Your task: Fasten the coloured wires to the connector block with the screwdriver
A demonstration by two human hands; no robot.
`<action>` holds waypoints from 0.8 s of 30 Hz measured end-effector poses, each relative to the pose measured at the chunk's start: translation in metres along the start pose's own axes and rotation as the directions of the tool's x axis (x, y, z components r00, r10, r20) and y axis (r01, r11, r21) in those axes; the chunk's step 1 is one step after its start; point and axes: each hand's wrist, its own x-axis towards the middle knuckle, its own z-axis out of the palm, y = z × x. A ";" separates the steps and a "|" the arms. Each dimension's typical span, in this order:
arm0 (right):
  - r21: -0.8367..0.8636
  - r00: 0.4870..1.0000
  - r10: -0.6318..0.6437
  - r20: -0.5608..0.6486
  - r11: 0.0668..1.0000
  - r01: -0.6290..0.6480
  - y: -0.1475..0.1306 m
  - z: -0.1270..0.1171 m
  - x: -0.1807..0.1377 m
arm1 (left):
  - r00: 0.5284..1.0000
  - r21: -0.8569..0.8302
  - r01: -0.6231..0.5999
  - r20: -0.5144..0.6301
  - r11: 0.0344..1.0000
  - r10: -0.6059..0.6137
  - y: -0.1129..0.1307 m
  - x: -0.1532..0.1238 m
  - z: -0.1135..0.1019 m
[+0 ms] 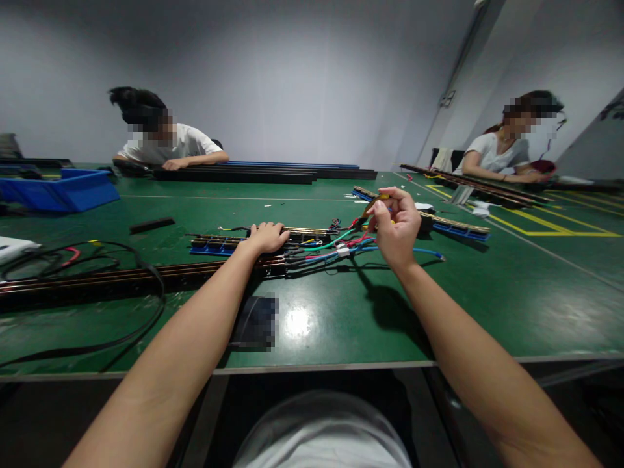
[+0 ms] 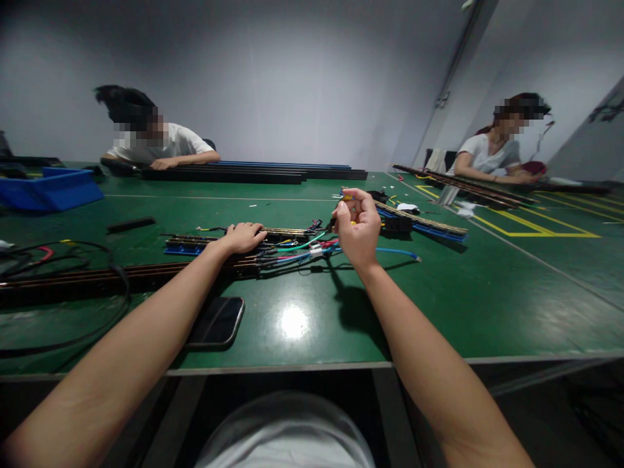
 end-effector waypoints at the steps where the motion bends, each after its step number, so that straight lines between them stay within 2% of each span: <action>1: -0.008 1.000 0.015 0.010 1.000 -0.015 0.001 0.000 0.000 | 1.000 -0.002 0.001 -0.001 1.000 -0.001 0.000 0.000 0.000; 5: -0.010 0.992 0.070 0.103 0.998 -0.070 0.005 0.002 -0.003 | 1.000 -0.006 0.008 -0.006 1.000 -0.008 0.001 -0.002 -0.001; 9: -0.019 0.963 0.137 0.234 0.991 -0.136 0.008 0.002 -0.003 | 1.000 -0.005 0.014 -0.003 1.000 -0.014 0.001 -0.003 -0.002; 14: -0.017 0.879 0.247 0.409 0.965 -0.263 0.012 0.004 -0.001 | 1.000 -0.008 0.010 -0.001 1.000 -0.010 0.000 -0.003 -0.002; 24: 0.005 0.821 0.281 0.497 0.945 -0.326 0.010 0.006 -0.004 | 1.000 -0.007 0.010 -0.002 1.000 -0.010 0.000 -0.002 -0.001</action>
